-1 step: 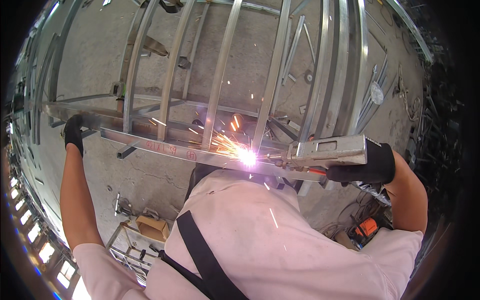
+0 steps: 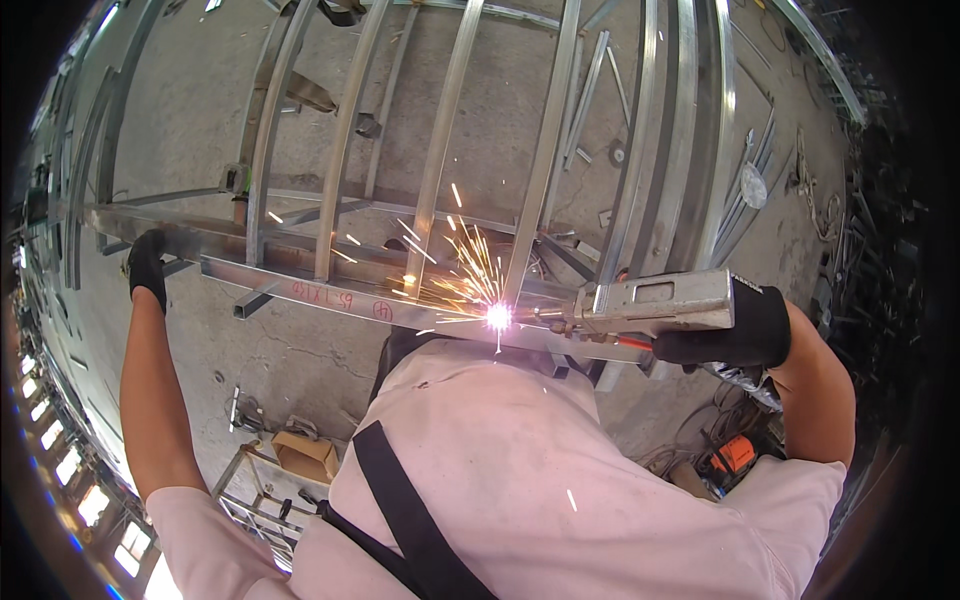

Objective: The person welds a metal frame using a handheld welding torch, creating bright sparks at the joints. They repeatedly position and tack weld metal bars to assemble the structure.

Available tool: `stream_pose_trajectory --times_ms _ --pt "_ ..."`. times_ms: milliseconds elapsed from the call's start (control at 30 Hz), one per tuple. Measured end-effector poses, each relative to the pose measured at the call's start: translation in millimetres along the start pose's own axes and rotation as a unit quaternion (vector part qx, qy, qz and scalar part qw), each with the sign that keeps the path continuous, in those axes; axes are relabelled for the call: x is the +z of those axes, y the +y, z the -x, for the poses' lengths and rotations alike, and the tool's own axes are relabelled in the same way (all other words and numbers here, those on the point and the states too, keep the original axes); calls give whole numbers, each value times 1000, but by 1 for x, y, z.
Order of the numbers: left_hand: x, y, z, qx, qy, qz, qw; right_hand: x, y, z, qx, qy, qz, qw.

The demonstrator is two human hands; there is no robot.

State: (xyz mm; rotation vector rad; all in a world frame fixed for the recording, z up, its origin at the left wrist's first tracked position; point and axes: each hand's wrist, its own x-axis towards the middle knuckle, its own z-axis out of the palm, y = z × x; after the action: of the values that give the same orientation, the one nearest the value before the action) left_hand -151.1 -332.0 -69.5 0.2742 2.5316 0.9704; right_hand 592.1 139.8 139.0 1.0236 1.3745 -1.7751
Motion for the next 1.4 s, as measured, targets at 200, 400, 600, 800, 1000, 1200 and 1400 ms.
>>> stream_pose_trajectory --times_ms 200,400,600,800,1000,1200,1400 --pt "2 7 5 -15 1 -4 1000 0 3 2 -6 7 -3 1000" --pt "1 5 2 -12 -5 -9 1000 -3 3 3 -3 -1 -5 1000" --pt "-2 -1 -4 -19 12 -30 999 -3 7 3 -21 -2 -8 1000" --pt "-2 0 -2 -18 4 -46 999 -6 9 5 -10 -7 -11 1000" --pt "-4 -2 -3 -27 11 3 1000 -5 7 7 -1 9 -17 1000" --pt "-9 -13 -13 -19 11 -29 999 -6 12 9 1 6 -6 1000" --pt "-9 -27 -28 -56 25 55 997 -6 16 16 -13 12 14 1000"
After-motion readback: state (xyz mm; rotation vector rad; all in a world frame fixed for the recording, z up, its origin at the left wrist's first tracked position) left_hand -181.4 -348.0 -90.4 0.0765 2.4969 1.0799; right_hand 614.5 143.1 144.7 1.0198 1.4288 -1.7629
